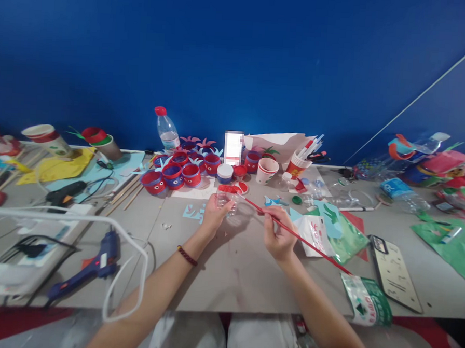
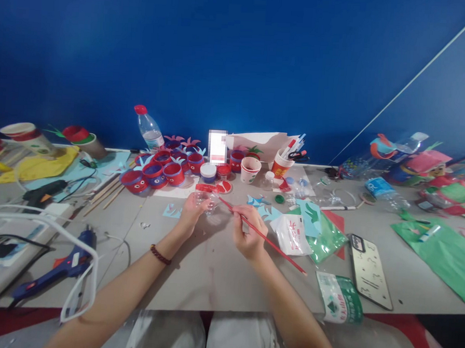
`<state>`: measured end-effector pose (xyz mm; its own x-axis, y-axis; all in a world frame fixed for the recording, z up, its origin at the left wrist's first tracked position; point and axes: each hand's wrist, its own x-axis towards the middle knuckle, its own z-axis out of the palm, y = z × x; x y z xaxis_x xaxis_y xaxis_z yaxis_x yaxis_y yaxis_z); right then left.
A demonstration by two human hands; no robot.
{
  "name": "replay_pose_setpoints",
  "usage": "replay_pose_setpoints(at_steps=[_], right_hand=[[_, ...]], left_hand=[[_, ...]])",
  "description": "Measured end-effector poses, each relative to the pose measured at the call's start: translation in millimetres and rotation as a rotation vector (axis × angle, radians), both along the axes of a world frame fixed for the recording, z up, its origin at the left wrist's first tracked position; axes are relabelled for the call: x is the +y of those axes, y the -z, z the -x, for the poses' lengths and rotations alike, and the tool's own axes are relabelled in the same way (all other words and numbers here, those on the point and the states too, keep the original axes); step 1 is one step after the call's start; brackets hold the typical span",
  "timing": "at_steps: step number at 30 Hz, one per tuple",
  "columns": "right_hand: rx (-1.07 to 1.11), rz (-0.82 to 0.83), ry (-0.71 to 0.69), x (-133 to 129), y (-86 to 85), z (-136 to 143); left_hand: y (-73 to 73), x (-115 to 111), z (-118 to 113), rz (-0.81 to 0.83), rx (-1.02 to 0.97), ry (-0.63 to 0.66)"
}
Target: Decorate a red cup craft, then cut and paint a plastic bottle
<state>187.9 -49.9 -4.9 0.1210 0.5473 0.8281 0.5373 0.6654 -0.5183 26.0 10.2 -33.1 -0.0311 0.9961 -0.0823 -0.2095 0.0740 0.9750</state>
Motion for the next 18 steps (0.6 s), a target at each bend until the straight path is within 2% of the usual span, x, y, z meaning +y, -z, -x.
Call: replay_pose_setpoints(at_steps=[7, 18], right_hand=[[0.014, -0.008, 0.024, 2.3, -0.6, -3.5], [0.017, -0.003, 0.072, 6.3, 5.3, -10.5]], left_hand=[[2.5, 2.3, 2.1, 0.001, -0.055, 0.021], [-6.0, 3.6, 2.2, 0.023, -0.172, 0.059]])
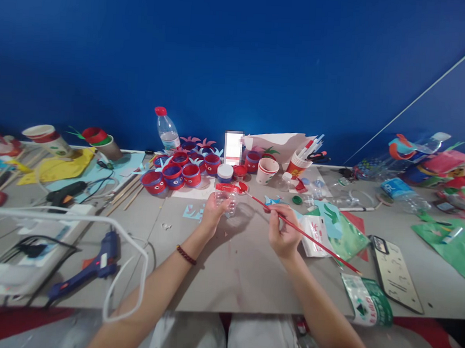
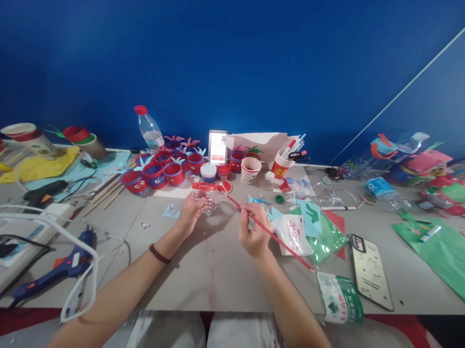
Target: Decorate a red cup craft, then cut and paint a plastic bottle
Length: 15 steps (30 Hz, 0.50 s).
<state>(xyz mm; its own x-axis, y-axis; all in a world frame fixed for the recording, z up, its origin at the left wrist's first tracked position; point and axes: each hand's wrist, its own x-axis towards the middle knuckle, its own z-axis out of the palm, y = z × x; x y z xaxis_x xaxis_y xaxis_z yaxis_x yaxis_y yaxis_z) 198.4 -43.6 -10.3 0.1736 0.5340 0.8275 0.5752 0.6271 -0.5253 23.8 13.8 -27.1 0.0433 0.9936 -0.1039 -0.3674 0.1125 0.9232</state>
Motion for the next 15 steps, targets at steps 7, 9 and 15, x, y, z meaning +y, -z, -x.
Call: replay_pose_setpoints(at_steps=[7, 9, 15], right_hand=[[-0.084, -0.044, 0.022, -4, -4.2, 5], [-0.111, -0.06, 0.02, -5, -6.6, 8], [-0.144, -0.119, 0.018, -7, -7.8, 13]], left_hand=[[5.3, 0, 0, -0.064, 0.184, -0.077], [3.6, -2, -2, -0.08, 0.227, -0.111], [3.6, -7, -7, -0.138, 0.234, -0.145]])
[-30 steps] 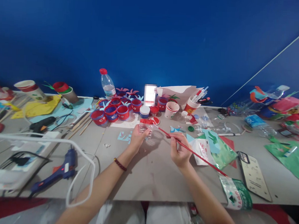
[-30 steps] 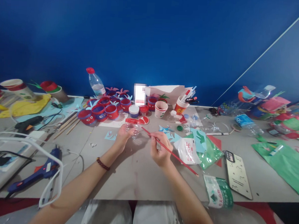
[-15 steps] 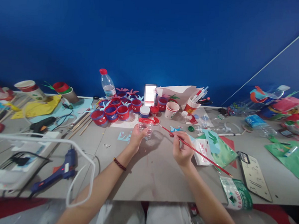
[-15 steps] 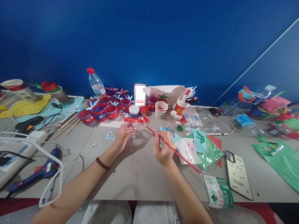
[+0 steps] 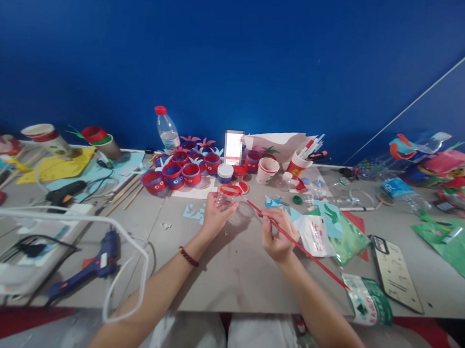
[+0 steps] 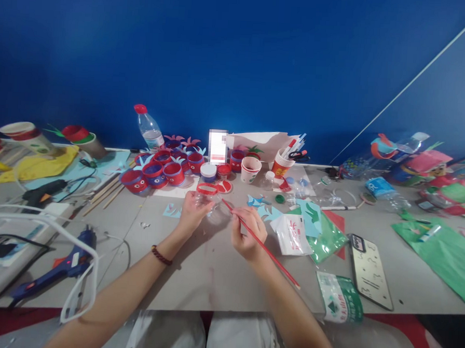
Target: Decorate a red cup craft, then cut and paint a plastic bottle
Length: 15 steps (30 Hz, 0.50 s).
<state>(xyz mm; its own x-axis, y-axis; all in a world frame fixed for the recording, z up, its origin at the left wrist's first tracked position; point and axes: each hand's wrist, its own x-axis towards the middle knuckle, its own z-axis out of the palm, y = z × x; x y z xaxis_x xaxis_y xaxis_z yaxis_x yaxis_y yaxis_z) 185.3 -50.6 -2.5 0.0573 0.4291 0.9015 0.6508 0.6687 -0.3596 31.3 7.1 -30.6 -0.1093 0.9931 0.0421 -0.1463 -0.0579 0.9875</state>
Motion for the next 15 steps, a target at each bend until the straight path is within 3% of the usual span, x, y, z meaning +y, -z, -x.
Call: replay_pose_setpoints(at_steps=[7, 15], right_hand=[[0.038, 0.014, -0.056, -1.2, 4.8, 3.7], [0.057, 0.016, -0.098, -5.3, 2.1, 6.2]], left_hand=[[11.6, 0.8, 1.3, -0.044, 0.025, -0.047], [7.9, -0.8, -1.0, -0.039, 0.002, -0.068]])
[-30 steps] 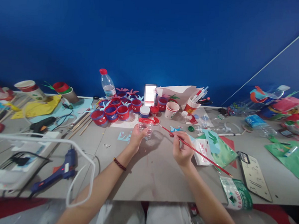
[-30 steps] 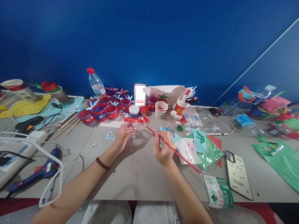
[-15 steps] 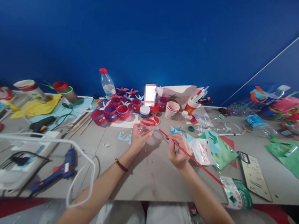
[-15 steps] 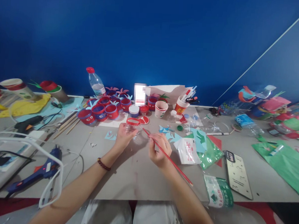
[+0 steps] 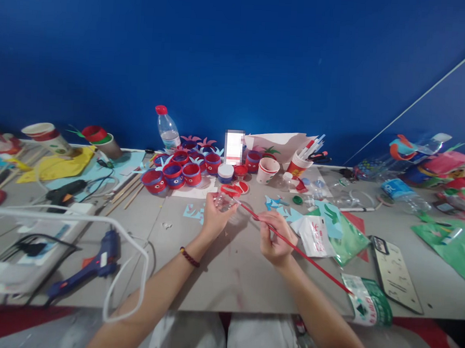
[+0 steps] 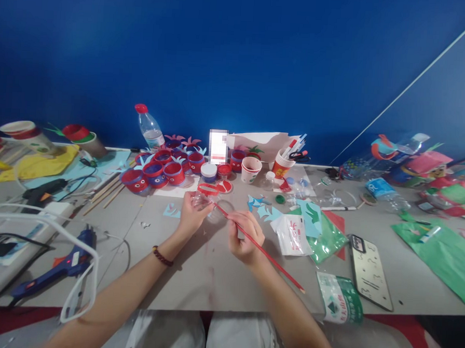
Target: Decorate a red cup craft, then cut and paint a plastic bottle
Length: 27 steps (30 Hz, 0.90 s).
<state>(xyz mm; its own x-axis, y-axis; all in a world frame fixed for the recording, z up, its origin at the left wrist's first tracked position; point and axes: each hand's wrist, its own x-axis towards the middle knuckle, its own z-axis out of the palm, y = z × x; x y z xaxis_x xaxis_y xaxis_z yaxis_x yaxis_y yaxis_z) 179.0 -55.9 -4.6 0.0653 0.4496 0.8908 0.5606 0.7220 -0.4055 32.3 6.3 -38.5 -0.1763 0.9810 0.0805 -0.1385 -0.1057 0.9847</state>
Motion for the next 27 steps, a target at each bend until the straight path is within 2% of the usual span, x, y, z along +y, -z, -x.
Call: replay_pose_setpoints(at_steps=[9, 18, 27], right_hand=[[0.014, 0.029, 0.007, 3, 3.1, -2], [0.002, 0.041, 0.091, 4, -2.9, -6], [0.022, 0.037, 0.107, 9, -0.7, -12]], left_hand=[[3.5, 1, 0, 0.009, -0.025, 0.034], [-3.8, 4, 1, 0.025, -0.097, 0.037], [-9.2, 3, 6, 0.03, -0.04, 0.038]])
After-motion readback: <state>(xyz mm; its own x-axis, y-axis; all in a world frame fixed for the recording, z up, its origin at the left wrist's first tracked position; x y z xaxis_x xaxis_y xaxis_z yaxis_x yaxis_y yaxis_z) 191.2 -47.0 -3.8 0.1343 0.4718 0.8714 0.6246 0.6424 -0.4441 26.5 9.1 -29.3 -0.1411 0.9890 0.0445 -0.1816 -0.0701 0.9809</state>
